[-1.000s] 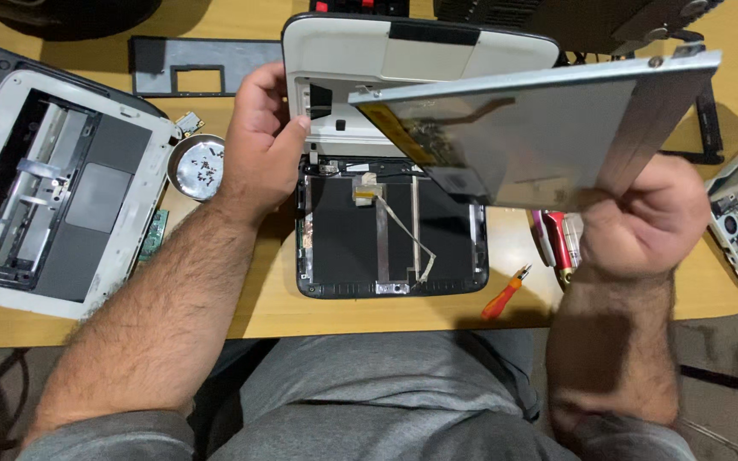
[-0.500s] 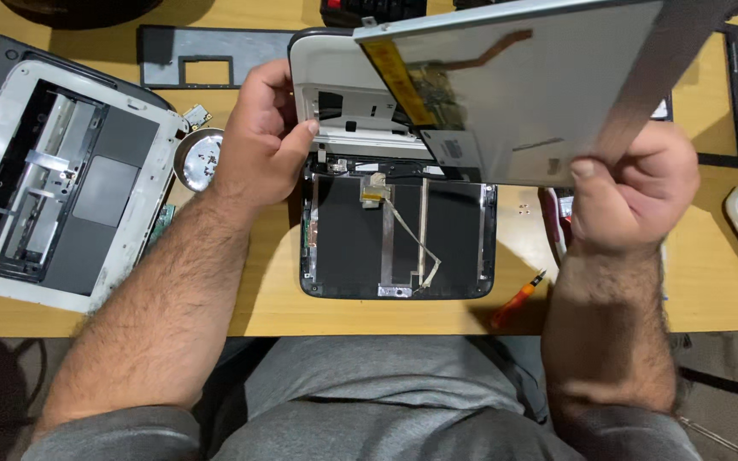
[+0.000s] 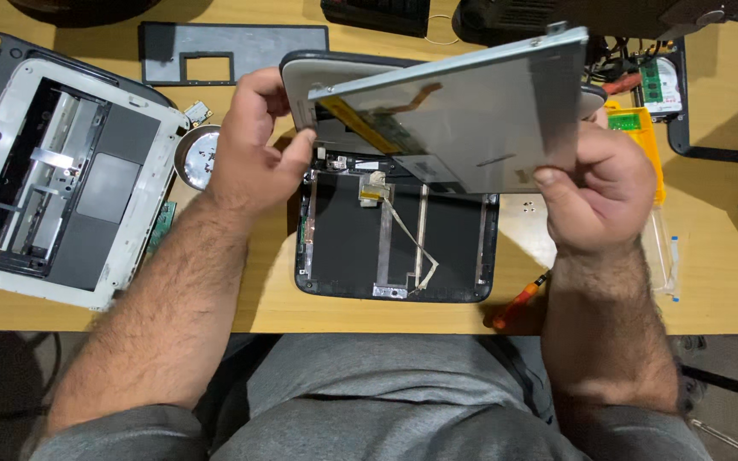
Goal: The person uses a screwdriver to remove screws securing the laptop screen. They lift the screen, disconnect the ribbon cable, and set the old screen aside. The person then picks up a new screen, connects the ribbon cable, places it into the bezel, and secures it with screws.
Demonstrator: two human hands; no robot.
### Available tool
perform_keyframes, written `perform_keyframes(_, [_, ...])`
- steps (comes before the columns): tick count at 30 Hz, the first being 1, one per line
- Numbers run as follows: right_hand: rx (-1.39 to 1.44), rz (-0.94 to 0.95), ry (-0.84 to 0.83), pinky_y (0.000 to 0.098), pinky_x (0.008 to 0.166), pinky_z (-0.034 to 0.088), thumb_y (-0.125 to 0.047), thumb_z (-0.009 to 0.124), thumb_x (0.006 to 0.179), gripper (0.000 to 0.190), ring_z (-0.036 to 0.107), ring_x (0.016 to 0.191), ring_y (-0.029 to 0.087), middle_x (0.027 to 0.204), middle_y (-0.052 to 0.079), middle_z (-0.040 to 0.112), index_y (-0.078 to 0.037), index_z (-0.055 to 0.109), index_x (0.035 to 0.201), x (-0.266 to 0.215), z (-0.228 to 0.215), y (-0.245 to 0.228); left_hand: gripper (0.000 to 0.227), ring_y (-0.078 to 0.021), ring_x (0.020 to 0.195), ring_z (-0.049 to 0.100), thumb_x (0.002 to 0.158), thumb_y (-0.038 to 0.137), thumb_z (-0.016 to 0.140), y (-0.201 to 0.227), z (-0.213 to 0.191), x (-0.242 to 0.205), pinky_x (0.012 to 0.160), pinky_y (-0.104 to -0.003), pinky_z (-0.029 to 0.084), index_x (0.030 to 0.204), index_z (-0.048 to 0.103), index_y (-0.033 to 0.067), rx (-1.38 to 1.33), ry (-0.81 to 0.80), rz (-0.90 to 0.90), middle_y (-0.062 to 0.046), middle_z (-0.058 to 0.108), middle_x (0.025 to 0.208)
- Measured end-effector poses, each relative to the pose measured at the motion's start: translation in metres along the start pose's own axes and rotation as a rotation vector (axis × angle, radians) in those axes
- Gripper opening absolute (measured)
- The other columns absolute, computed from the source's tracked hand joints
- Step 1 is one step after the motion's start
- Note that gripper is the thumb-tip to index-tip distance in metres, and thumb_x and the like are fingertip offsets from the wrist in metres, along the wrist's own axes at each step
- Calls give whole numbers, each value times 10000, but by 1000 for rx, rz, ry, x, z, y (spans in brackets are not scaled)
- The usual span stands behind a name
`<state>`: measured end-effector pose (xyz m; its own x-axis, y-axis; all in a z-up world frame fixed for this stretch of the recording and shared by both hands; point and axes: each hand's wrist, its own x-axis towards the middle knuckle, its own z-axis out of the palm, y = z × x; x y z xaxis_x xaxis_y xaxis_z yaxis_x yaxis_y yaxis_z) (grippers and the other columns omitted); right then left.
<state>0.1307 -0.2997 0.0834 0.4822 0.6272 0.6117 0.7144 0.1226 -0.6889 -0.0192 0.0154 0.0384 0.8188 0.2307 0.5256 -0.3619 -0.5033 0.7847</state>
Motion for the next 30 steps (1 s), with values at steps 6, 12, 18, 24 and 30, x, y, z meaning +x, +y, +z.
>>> perform_keyframes(6, [-36,2,44,390,837,329,-118,627,972,181,376,681,196,750,81,465,-5,527,874,-11,1,12,342,-265,793,396,652,-75,619,15,8,-7,710,-392,337,865,375,34,309,361,296,-120,375,847])
perform_keyframes(12, [-65,1,43,369,695,232,-138,608,978,350,250,647,190,674,52,320,14,430,718,-2,2,2,498,-360,1098,654,858,407,681,45,29,-14,970,-534,506,1242,683,89,692,-615,-183,-135,724,1186])
perform_keyframes(18, [-38,-49,65,410,794,288,-105,609,963,286,267,685,224,713,77,345,29,457,761,-5,4,6,382,-330,883,636,903,479,720,26,49,-27,744,-480,518,1080,758,143,889,-496,-17,-52,669,965])
perform_keyframes(24, [-17,-31,81,399,751,267,-121,601,956,326,257,671,209,683,47,323,-5,406,722,-4,4,-1,231,-366,869,598,776,63,562,13,49,-29,739,-492,492,963,699,67,743,-383,60,-114,645,961])
perform_keyframes(30, [-49,-7,96,418,827,317,-102,606,961,300,310,695,214,706,51,374,-23,419,740,-8,2,-1,181,-291,939,652,858,63,594,32,53,-13,769,-417,518,1017,680,76,353,-368,-106,-88,698,1014])
